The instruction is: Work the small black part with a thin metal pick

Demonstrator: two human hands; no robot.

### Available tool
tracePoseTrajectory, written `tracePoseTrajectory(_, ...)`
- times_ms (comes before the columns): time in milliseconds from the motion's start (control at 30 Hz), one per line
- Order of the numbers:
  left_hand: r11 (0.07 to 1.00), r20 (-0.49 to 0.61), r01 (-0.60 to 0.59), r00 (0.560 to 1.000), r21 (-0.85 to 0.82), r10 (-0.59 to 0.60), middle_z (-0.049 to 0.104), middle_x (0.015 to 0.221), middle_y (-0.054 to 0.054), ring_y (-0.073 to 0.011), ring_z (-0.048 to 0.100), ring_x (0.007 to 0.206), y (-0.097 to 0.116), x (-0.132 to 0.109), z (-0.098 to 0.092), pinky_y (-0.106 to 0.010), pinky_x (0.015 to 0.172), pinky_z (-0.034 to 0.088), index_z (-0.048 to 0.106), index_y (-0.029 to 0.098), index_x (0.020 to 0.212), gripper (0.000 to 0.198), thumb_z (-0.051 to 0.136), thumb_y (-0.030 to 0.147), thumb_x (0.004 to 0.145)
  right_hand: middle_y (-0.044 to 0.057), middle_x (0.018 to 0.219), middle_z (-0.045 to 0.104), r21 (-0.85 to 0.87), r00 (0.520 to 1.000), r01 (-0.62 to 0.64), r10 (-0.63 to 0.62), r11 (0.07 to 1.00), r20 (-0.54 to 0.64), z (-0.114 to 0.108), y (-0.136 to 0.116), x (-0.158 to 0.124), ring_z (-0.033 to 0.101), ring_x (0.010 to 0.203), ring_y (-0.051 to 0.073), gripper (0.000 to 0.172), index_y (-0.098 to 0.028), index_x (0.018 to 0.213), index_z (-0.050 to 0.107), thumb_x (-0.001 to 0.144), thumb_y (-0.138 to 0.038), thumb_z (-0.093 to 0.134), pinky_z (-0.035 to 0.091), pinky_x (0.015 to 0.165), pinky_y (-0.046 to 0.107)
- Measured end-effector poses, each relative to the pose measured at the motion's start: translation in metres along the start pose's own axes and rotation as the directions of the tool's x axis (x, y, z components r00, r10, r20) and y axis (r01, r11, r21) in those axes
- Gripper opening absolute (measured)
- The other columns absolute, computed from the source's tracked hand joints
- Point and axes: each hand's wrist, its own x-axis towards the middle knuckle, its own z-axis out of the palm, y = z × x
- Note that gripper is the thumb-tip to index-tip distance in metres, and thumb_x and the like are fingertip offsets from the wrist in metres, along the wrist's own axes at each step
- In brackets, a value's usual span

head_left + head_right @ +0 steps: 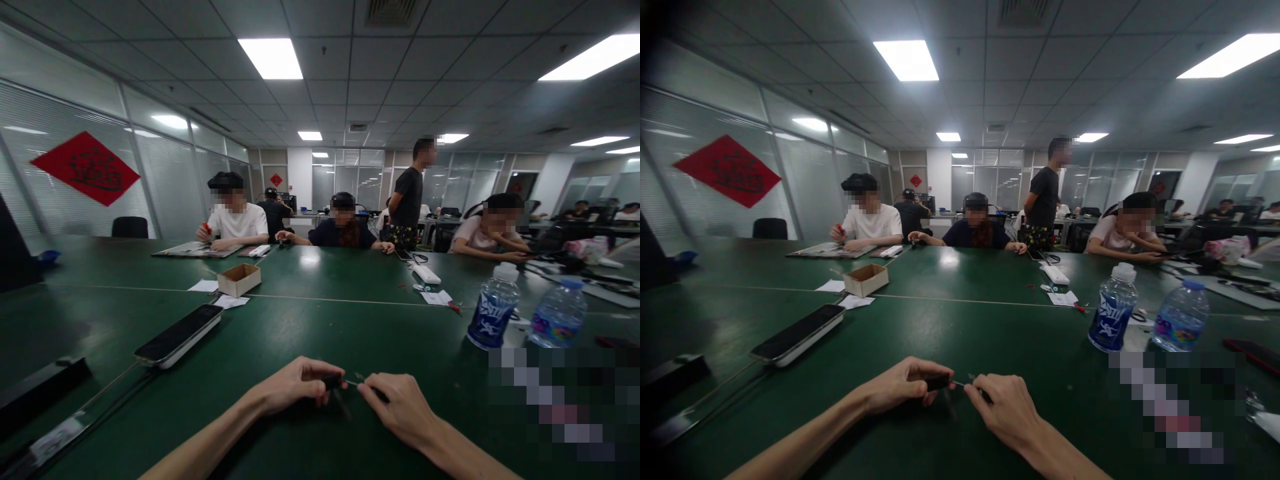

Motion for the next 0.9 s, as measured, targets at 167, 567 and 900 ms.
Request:
tracePoseTrajectory(167,1.0,-0.006,-0.014,1.0,-0.003,0.014,0.058,0.115,-0.011,-0.0166,0.053,0.078,-0.0003,0.0006,0.001,-0.029,0.071,0.038,0.055,0.017,0.121,0.061,0.065,0.05,0.071,0.0,0.068,0.06,0.003,1.0,0.001,-0.001,1.0,-0.021,0.0014,0.0002,0.0007,0.057,0.061,0.012,0.034,-0.02,0.08,0.063,0.096,-0.038,0.038,0.036,0.059,0.022)
tracePoseTrajectory(567,1.0,-0.009,-0.021,1.0,-0.023,0.021,0.059,0.115,-0.012,-0.0183,0.053,0.079,-0.0042,0.0017,-0.0009,-0.031,0.072,0.038,0.055,0.016,0.121,0.065,0.065,0.053,0.068,0.001,0.069,0.06,0.022,1.0,-0.015,0.015,1.0,0.002,-0.0002,-0.0004,-0.0005,0.056,0.063,0.013,0.035,-0.02,0.082,0.062,0.097,-0.038,0.037,0.038,0.06,0.023)
tracePoseTrajectory(900,0.999,0.012,-0.018,1.0,-0.038,0.018,0.058,0.116,-0.011,-0.0157,0.051,0.077,-0.0047,0.0011,-0.003,-0.028,0.071,0.037,0.054,0.018,0.123,0.059,0.064,0.044,0.071,0.0,0.071,0.06,0.024,0.999,-0.034,0.033,0.999,0.027,-0.0004,-0.0001,0.0003,0.057,0.064,0.014,0.034,-0.021,0.083,0.061,0.097,-0.04,0.037,0.037,0.061,0.023)
